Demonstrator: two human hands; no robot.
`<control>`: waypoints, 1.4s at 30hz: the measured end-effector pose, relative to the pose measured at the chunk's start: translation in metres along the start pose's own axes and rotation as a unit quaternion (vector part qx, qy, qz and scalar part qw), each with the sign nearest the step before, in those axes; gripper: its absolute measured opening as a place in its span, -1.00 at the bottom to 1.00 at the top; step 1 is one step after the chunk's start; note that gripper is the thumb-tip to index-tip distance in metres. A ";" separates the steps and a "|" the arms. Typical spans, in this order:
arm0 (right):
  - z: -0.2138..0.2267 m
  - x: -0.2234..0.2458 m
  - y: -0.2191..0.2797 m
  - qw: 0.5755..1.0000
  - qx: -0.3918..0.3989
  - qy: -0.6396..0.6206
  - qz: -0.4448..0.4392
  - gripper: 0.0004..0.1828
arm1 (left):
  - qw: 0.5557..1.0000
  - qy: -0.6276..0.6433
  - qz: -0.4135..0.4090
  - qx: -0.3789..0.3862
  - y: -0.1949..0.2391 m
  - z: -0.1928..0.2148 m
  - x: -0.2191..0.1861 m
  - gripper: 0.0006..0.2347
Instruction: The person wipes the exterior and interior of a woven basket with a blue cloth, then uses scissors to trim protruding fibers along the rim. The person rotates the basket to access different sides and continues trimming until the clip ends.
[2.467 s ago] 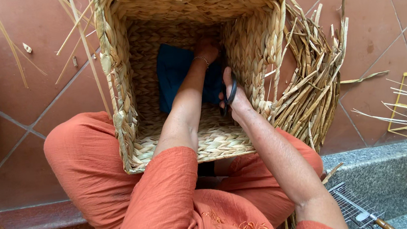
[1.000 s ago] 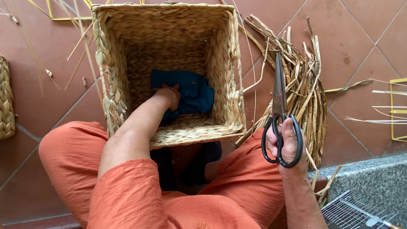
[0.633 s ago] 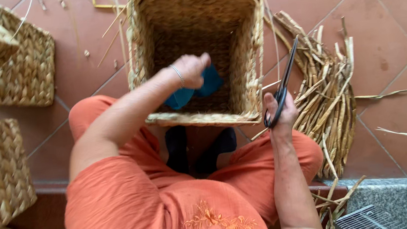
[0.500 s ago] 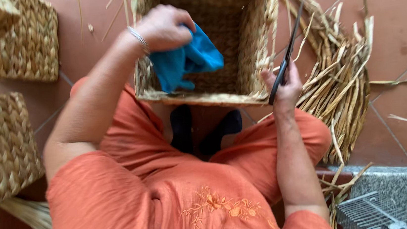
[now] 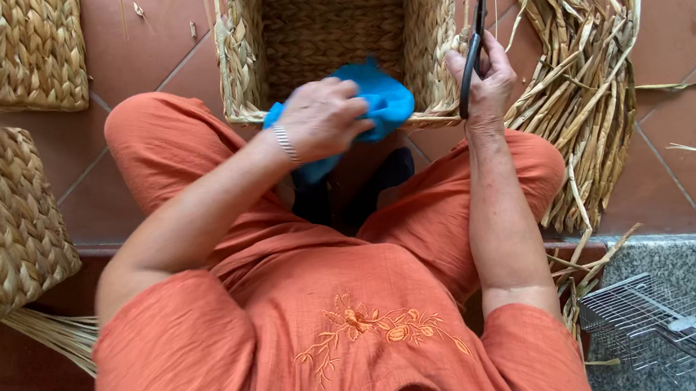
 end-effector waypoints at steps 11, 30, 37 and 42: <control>0.010 -0.023 -0.010 0.999 0.022 -0.046 0.019 -0.41 | 0.972 -0.076 -0.063 -0.214 0.007 -0.004 -0.060 -0.88; -0.007 0.079 0.050 0.945 -0.023 0.212 0.249 -0.35 | 0.930 -0.111 0.295 -0.189 0.243 0.185 0.019 -0.84; -0.064 0.122 0.108 0.929 0.246 0.250 0.117 -0.33 | 0.965 -0.192 0.116 -0.135 0.161 0.116 0.036 -0.64; -0.063 0.121 0.114 0.898 0.340 0.274 -0.060 -0.25 | 0.984 -0.120 0.103 -0.088 0.133 0.087 0.046 -0.62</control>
Point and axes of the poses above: each hand's wrist, its own y-axis away from the middle knuckle, its own z-axis out of the back of the hand, x = y × z, the point moved 7 cm from there along -y, towards the middle knuckle, and after that the axes turned 2 degrees about -y, right-handed, at the moved point
